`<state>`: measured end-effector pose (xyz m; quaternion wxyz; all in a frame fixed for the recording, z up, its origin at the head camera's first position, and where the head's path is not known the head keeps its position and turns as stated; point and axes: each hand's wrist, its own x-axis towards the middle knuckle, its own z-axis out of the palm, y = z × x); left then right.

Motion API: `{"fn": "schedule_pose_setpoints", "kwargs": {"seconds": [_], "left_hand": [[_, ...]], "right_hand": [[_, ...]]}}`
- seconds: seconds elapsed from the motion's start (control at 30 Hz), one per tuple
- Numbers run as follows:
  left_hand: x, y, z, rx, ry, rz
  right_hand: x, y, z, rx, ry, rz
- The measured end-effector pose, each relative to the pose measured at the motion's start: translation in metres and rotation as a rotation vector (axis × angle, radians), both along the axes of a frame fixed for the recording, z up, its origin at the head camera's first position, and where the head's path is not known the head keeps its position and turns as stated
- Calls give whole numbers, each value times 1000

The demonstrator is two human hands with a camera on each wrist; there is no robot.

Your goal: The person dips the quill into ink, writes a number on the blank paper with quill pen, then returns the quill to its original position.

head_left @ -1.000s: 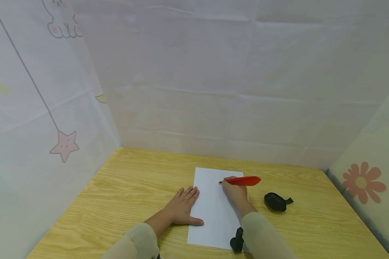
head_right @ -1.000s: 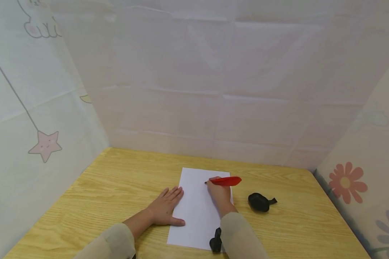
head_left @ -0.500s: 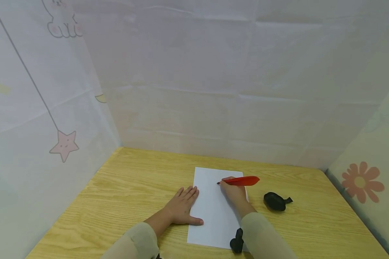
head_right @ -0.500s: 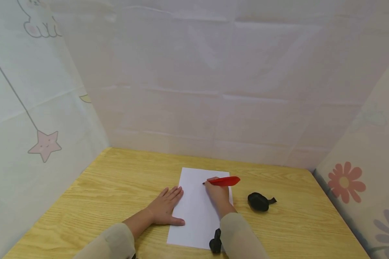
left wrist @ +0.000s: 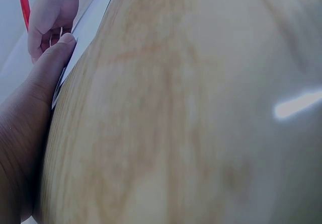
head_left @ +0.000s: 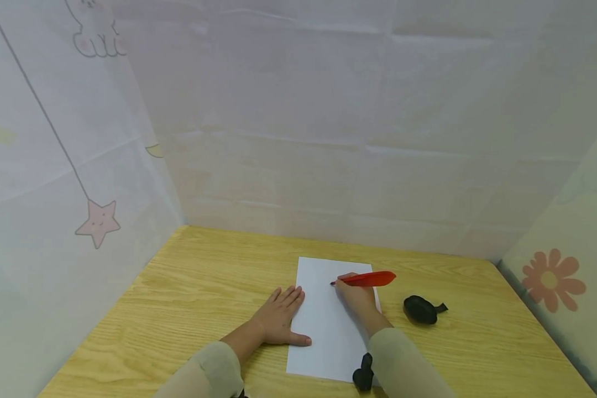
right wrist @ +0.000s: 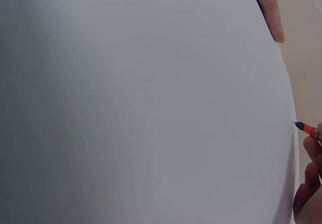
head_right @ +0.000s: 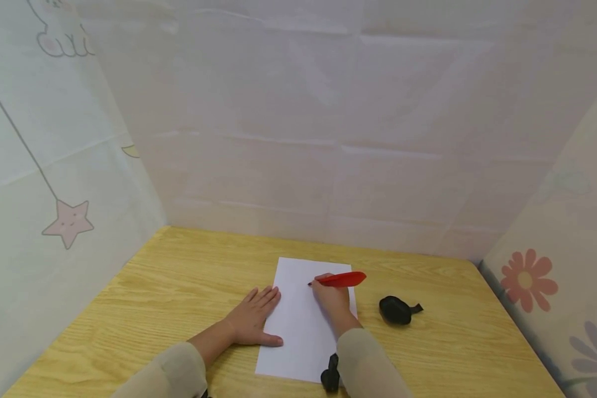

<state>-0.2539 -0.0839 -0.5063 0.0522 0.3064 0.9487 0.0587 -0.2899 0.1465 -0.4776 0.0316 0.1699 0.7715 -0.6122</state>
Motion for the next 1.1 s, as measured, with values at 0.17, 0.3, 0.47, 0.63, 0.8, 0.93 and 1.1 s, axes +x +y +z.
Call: {"fn": "schedule_pose_setpoints", "kwargs": {"seconds": [0.17, 0.3, 0.47, 0.63, 0.8, 0.93, 1.1], "left_hand": [[0, 0, -1, -5, -3, 6], [-1, 0, -2, -9, 3, 8], [-1, 0, -2, 0, 4, 0], [0, -1, -1, 13, -2, -13], [0, -1, 0, 18, -10, -14], [-1, -1, 1, 18, -13, -16], [-1, -1, -1, 13, -8, -10]], "right_hand": [[2, -2, 0, -6, 6, 1], [3, -2, 0, -16, 8, 3], [4, -3, 0, -23, 3, 9], [4, -3, 0, -36, 2, 24], [5, -3, -1, -47, -12, 25], [6, -3, 0, -75, -14, 24], [9, -4, 0, -17, -1, 38]]}}
